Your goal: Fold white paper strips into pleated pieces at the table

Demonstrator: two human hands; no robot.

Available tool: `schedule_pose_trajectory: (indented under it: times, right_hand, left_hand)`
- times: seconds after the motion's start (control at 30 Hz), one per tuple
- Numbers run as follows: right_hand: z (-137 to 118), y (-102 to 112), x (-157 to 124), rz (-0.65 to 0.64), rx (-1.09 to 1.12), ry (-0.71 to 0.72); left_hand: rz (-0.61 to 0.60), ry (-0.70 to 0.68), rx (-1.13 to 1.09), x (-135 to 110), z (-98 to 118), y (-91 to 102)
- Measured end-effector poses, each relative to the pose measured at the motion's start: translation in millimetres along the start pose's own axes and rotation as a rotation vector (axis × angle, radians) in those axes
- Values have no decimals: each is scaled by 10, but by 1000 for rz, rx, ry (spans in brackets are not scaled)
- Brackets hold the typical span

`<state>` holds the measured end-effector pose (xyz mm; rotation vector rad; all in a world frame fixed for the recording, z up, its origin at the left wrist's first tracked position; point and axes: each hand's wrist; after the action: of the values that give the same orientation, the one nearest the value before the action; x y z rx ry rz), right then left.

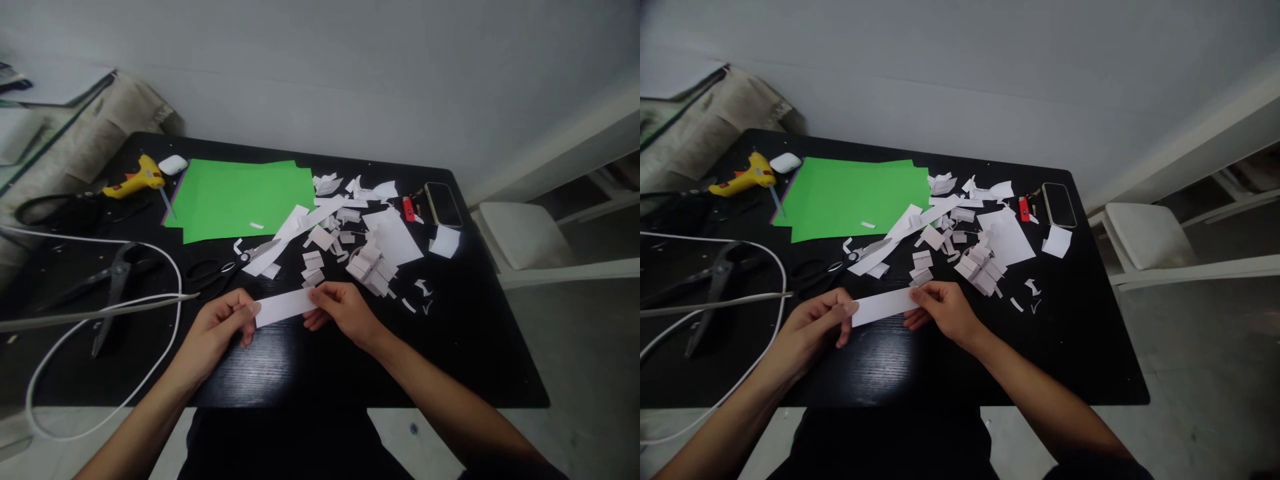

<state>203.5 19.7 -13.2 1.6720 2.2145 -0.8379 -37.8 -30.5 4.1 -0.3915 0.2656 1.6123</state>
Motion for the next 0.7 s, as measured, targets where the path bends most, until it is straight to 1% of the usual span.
schedule_pose_trajectory:
  times: [0.17,0.27,0.33,0.43,0.47,0.57,0.7]
  right_hand:
    - [9,0,2,3,-27,30]
    - [18,5,4,-1,-40,47]
    - [26,5,-1,-12,-58,57]
    - [43,-14,-27,-64,-85,51]
    - [52,-26,-38,-86,-93,43]
    - [84,-63,-69,-135,-115,16]
    - [96,-86,-89,-162,-143,10]
  left_hand:
    - [-17,-12,48,4,-29,43]
    - [-31,-22,86,-3,11,76]
    - [-83,-23,137,-7,72,107]
    - [-277,-31,284,-12,185,137]
    - [-313,-37,344,-14,217,134]
    - [-347,-76,460,-25,263,79]
    - [-365,-92,511,-33,224,-5]
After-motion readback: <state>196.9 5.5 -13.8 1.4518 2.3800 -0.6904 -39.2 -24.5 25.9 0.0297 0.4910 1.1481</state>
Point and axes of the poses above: each hand's wrist, its own x-axis towards the middle knuckle, its own y-axis out of the back of the hand, z = x × y, and after that the axes turned 8 degrees about z, right-handed
